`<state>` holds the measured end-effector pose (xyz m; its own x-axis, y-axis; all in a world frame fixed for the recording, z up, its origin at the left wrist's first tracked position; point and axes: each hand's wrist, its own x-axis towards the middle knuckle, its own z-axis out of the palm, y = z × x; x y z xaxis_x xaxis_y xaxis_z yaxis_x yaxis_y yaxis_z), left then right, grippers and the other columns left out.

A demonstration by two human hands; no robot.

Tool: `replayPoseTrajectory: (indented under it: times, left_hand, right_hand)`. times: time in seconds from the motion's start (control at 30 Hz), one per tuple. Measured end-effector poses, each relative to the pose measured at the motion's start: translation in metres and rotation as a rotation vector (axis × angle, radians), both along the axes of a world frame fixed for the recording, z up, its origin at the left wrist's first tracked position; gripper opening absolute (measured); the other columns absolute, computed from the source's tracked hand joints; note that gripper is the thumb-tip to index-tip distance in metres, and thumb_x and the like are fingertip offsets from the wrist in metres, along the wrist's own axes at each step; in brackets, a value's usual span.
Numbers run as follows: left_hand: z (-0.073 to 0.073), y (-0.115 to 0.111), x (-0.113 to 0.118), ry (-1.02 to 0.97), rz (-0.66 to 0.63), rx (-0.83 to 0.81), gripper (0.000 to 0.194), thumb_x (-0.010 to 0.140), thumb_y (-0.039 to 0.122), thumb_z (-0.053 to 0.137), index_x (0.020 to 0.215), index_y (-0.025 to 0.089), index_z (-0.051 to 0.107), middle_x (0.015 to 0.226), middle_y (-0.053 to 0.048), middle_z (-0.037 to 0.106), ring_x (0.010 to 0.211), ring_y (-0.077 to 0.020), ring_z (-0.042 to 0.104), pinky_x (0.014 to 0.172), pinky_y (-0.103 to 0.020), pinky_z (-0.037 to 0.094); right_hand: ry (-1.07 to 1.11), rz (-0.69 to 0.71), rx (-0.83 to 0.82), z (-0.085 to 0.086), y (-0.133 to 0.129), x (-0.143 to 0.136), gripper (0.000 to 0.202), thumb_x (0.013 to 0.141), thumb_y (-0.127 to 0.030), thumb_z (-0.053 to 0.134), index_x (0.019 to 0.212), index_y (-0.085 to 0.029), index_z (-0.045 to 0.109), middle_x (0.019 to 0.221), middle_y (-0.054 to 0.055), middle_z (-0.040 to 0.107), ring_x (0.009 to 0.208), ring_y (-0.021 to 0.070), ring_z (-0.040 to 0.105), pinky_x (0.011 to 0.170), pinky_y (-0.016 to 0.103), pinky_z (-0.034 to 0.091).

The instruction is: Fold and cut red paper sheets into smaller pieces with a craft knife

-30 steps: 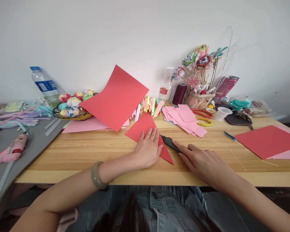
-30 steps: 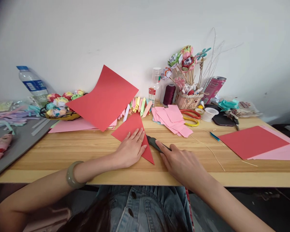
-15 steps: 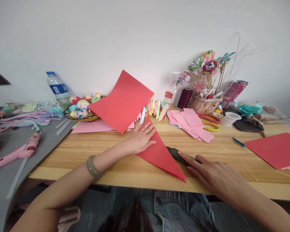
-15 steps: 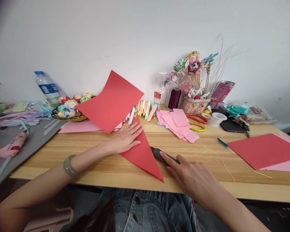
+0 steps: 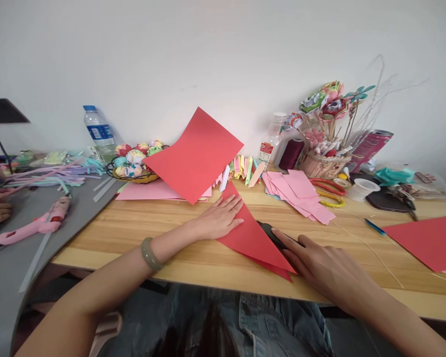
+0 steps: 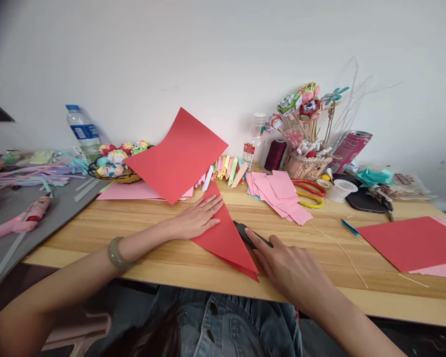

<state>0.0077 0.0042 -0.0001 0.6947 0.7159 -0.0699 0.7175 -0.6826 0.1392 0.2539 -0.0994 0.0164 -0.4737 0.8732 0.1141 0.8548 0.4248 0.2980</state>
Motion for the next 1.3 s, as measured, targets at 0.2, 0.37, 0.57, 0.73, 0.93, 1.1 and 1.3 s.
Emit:
replayPoseTrajectory:
  times: [0.2, 0.37, 0.57, 0.73, 0.93, 1.1, 1.3]
  left_hand:
    - [-0.003, 0.001, -0.001, 0.005, 0.014, 0.012, 0.064, 0.093, 0.050, 0.010, 0.144, 0.012, 0.009, 0.151, -0.005, 0.007, 0.138, -0.0215, -0.001, 0.112, -0.038, 0.006]
    - [-0.004, 0.001, -0.001, 0.012, 0.021, 0.021, 0.065, 0.093, 0.050, 0.010, 0.144, 0.010, 0.008, 0.151, -0.007, 0.002, 0.138, -0.0207, -0.002, 0.113, -0.036, 0.005]
    - [-0.004, 0.001, 0.000, 0.011, 0.025, 0.013, 0.064, 0.093, 0.050, 0.009, 0.144, 0.011, 0.007, 0.151, -0.007, 0.001, 0.138, -0.0196, -0.002, 0.113, -0.037, 0.006]
    - [-0.004, 0.000, 0.000, 0.015, 0.027, 0.013, 0.064, 0.093, 0.050, 0.010, 0.144, 0.011, 0.007, 0.151, -0.007, 0.001, 0.138, -0.0212, -0.002, 0.113, -0.037, 0.006]
    - [-0.002, -0.001, 0.000, 0.007, 0.029, 0.017, 0.063, 0.093, 0.050, 0.010, 0.144, 0.012, 0.007, 0.151, -0.007, 0.002, 0.138, -0.0205, -0.001, 0.112, -0.037, 0.006]
    - [-0.002, -0.001, 0.000, 0.018, 0.033, 0.026, 0.063, 0.093, 0.050, 0.010, 0.144, 0.013, 0.007, 0.151, -0.006, 0.003, 0.138, -0.0208, 0.000, 0.112, -0.038, 0.005]
    - [-0.004, 0.000, 0.000, 0.019, 0.034, 0.037, 0.063, 0.093, 0.050, 0.009, 0.144, 0.013, 0.008, 0.151, -0.007, 0.003, 0.138, -0.0211, 0.000, 0.112, -0.038, 0.006]
  right_hand:
    - [-0.001, -0.030, -0.049, 0.001, 0.008, -0.003, 0.047, 0.093, -0.035, 0.029, 0.139, -0.027, 0.030, 0.085, 0.007, 0.065, 0.054, 0.0188, 0.063, 0.042, 0.025, 0.031]
    - [0.017, -0.060, -0.077, 0.005, 0.014, -0.008, 0.046, 0.094, -0.035, 0.027, 0.139, -0.030, 0.030, 0.086, 0.007, 0.065, 0.055, 0.0170, 0.062, 0.043, 0.024, 0.028]
    - [-0.007, -0.075, -0.065, 0.006, 0.027, -0.014, 0.045, 0.094, -0.034, 0.028, 0.138, -0.030, 0.032, 0.087, 0.007, 0.066, 0.057, 0.0163, 0.061, 0.046, 0.024, 0.029]
    - [-0.013, -0.076, -0.084, 0.008, 0.034, -0.017, 0.046, 0.094, -0.036, 0.025, 0.139, -0.029, 0.030, 0.087, 0.007, 0.066, 0.061, 0.0198, 0.062, 0.048, 0.026, 0.029]
    - [-0.008, -0.083, -0.103, 0.011, 0.033, -0.018, 0.046, 0.094, -0.036, 0.025, 0.139, -0.029, 0.031, 0.088, 0.007, 0.066, 0.063, 0.0205, 0.063, 0.048, 0.026, 0.029]
    - [0.029, -0.071, -0.093, 0.008, 0.034, -0.016, 0.046, 0.093, -0.036, 0.027, 0.138, -0.029, 0.033, 0.087, 0.008, 0.066, 0.061, 0.0191, 0.061, 0.048, 0.026, 0.031]
    - [0.018, -0.075, -0.089, 0.007, 0.035, -0.016, 0.046, 0.093, -0.036, 0.026, 0.138, -0.031, 0.032, 0.086, 0.007, 0.066, 0.062, 0.0191, 0.061, 0.050, 0.026, 0.031]
